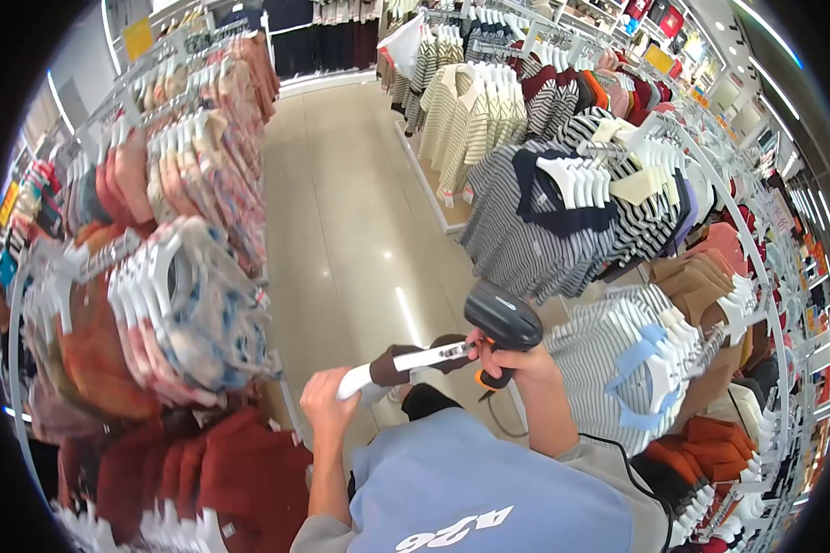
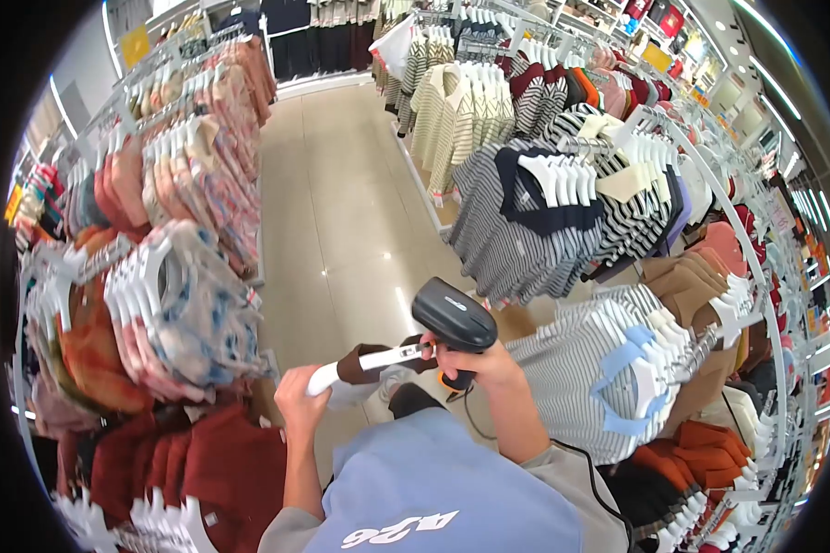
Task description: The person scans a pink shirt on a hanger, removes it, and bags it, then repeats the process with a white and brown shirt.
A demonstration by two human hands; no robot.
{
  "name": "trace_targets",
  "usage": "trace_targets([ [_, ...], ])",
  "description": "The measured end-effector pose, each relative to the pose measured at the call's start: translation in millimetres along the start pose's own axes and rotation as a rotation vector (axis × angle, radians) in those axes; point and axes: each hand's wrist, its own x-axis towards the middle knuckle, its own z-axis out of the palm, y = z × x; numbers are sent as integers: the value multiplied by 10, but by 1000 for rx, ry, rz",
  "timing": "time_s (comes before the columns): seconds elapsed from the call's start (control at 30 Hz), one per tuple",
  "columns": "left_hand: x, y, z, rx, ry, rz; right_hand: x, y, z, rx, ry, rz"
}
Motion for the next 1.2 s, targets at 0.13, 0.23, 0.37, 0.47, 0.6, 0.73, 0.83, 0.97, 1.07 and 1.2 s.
trace_targets([
  [0.13,756,-277,211,-6,32,139,702,4,-471,49,-11,-23],
  [0.23,1274,-520,316,38,-36,84,1295,-46,-763,-4,93,1],
  [0.37,1834,-938,412,72,-25,-176,2028,40,-1312,-235,301,15],
  [0.47,2182,-1158,500,67,-35,-333,2406,125,-1606,-430,486,68],
  [0.6,2612,-1326,717,83,61,-352,2790,452,-2173,-606,607,213],
  [0.73,3076,-1510,1039,-8,46,-396,3199,650,-2468,-596,685,251],
  [0.83,3497,-1751,1334,-84,-6,-378,3496,677,-2636,-615,715,277],
  [0.97,4243,-2086,1738,-207,-79,-375,3993,562,-2732,-445,719,250],
  [1.07,4971,-2282,1892,-276,-126,-341,4560,439,-2739,-416,726,192],
  [1.2,5920,-2626,2090,-296,-105,-286,5442,234,-2874,-515,727,209],
])
